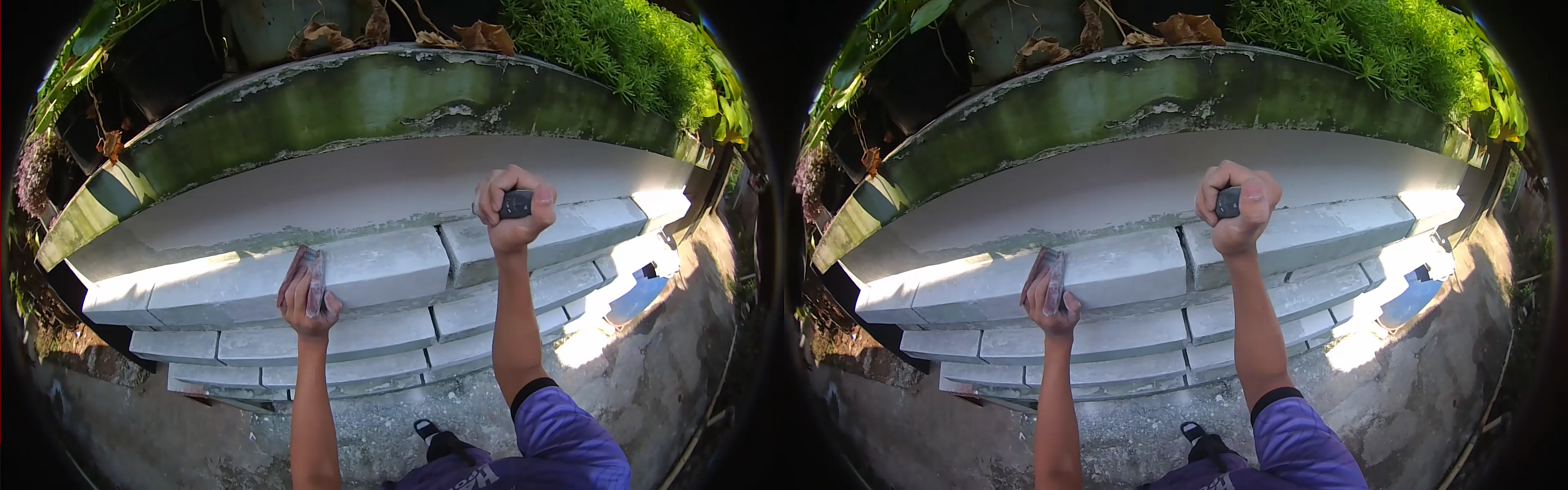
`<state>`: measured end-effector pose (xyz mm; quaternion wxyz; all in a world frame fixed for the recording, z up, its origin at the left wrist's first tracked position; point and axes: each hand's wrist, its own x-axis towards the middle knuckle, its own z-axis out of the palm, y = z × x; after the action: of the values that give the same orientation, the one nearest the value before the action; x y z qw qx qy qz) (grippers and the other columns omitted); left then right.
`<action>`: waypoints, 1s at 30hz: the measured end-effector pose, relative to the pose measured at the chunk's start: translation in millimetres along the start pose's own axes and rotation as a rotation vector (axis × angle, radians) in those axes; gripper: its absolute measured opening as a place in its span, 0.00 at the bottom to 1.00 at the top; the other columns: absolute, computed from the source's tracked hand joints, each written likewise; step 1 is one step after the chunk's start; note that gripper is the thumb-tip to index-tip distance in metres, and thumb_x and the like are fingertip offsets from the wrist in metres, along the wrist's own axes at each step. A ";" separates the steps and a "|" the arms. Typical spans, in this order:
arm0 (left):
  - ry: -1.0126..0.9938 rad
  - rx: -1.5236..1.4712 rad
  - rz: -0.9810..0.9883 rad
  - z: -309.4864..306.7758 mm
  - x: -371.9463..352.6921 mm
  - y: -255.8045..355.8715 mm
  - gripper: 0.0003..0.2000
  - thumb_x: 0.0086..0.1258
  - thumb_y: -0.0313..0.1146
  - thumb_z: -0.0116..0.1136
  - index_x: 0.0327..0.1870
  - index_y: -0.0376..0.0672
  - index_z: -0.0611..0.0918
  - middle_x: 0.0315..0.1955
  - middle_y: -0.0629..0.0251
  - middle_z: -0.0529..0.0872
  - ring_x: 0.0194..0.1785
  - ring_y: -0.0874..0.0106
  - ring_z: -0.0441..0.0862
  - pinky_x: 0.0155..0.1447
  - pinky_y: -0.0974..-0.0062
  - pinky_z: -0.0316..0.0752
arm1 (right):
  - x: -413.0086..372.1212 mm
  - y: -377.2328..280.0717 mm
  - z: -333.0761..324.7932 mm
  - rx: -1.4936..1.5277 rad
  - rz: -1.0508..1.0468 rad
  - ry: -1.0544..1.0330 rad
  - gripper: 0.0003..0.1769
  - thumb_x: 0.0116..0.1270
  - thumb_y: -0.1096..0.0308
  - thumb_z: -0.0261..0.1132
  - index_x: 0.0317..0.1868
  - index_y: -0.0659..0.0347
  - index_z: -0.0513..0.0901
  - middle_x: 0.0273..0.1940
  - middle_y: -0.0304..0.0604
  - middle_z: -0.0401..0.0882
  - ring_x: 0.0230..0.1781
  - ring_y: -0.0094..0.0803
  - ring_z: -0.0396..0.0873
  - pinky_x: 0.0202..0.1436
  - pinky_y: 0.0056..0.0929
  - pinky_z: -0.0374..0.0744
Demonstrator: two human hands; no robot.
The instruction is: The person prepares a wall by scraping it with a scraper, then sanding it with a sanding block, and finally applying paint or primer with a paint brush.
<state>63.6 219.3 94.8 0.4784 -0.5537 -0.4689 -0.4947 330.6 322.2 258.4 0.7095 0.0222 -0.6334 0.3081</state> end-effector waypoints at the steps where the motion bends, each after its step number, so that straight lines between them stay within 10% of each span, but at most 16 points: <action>1: -0.003 -0.003 -0.002 -2.4 -1.7 1.2 0.17 0.61 0.37 0.54 0.45 0.36 0.84 0.43 0.59 0.85 0.49 0.57 0.82 0.60 0.59 0.73 | -4.0 15.1 -0.4 -0.046 0.036 0.015 0.39 0.69 0.37 0.49 0.15 0.66 0.67 0.11 0.38 0.62 0.09 0.21 0.60 0.12 0.21 0.57; 30: 0.038 0.018 0.020 -0.5 6.9 1.4 0.15 0.64 0.38 0.53 0.42 0.38 0.85 0.41 0.64 0.84 0.47 0.63 0.85 0.56 0.64 0.80 | 2.4 -16.1 0.9 0.151 0.048 0.113 0.35 0.72 0.38 0.43 0.19 0.60 0.63 0.11 0.36 0.57 0.07 0.22 0.54 0.11 0.22 0.54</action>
<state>65.5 219.0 101.6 0.4971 -0.5443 -0.4588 -0.4961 337.4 309.8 266.6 0.7329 0.0432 -0.5676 0.3726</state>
